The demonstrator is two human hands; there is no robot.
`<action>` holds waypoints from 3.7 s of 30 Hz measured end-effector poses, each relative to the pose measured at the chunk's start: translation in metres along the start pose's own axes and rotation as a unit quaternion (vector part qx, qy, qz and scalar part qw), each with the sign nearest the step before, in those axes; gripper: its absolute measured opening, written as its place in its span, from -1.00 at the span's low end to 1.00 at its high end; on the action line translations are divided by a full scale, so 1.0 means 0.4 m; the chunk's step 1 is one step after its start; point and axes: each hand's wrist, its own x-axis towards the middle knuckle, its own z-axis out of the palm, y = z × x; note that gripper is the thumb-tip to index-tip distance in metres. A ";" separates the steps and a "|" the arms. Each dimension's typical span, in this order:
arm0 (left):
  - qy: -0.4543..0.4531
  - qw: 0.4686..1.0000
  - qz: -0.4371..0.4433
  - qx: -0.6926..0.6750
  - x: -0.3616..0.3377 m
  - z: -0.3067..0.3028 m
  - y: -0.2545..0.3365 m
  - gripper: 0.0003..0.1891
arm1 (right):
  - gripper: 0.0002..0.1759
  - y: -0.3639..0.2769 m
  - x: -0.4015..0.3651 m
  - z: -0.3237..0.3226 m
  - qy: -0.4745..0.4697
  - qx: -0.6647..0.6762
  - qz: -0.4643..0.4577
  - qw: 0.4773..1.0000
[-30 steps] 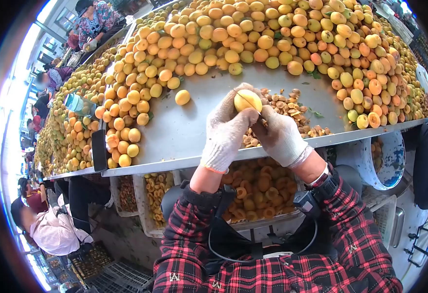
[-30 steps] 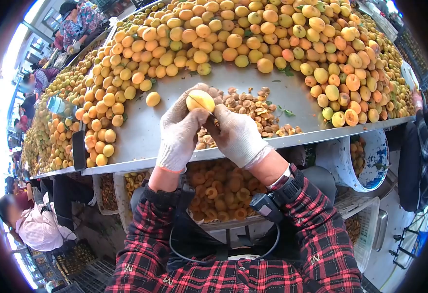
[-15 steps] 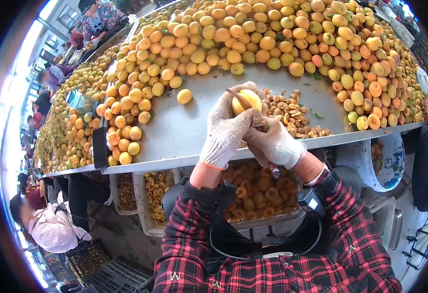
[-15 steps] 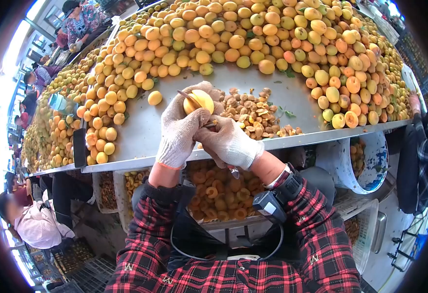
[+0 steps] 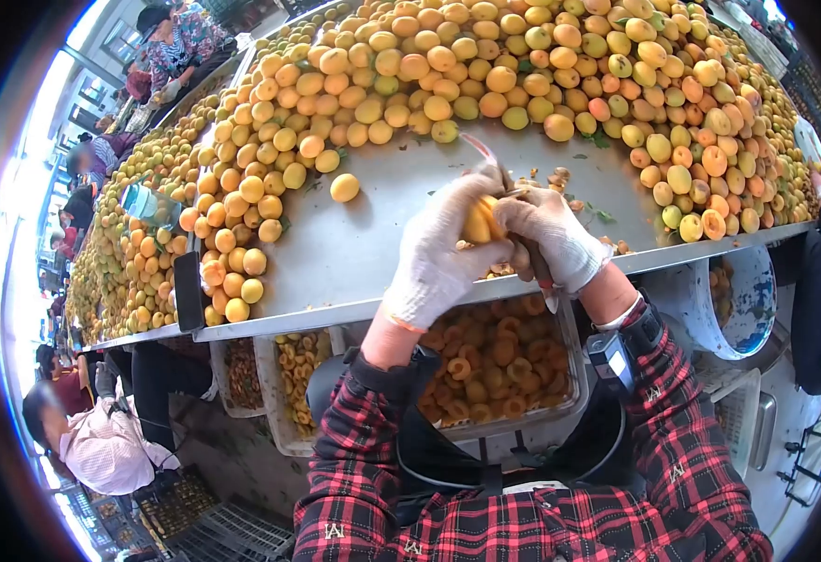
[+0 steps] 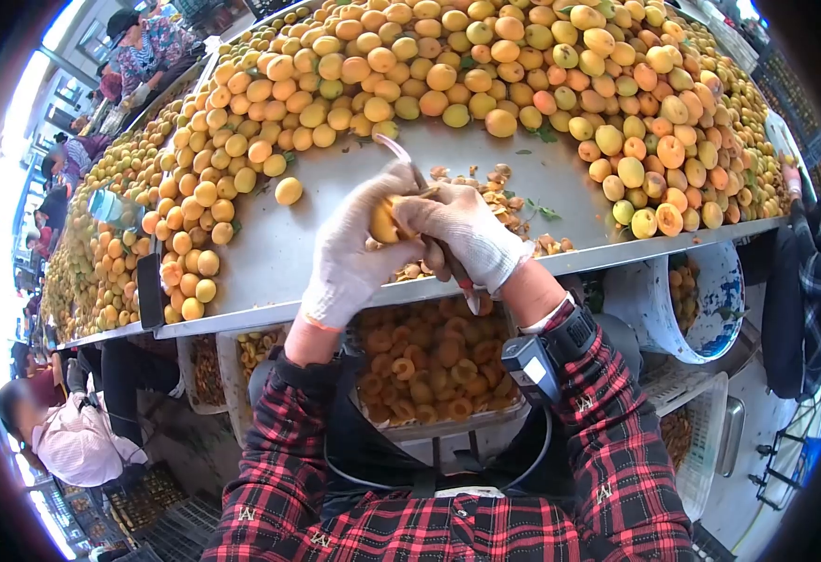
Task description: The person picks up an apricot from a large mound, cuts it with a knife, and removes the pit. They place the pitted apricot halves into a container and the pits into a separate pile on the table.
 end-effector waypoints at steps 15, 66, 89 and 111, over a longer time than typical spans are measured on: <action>0.042 0.839 -0.142 -0.523 0.008 -0.037 -0.034 -0.54 | -0.67 0.020 -0.005 -0.032 -0.096 0.282 0.022 0.954; -0.103 0.935 -0.141 -0.310 0.000 -0.058 0.015 -0.36 | -0.79 0.012 -0.031 0.030 -0.095 0.244 -0.017 0.965; 0.149 0.970 -0.038 -0.190 -0.008 0.072 -0.024 -0.73 | -0.68 0.051 -0.004 0.080 -0.004 0.212 -0.034 0.977; 0.053 0.899 -0.242 -0.362 -0.006 0.053 -0.053 -0.74 | -0.60 0.029 -0.017 0.004 -0.002 0.093 -0.100 0.991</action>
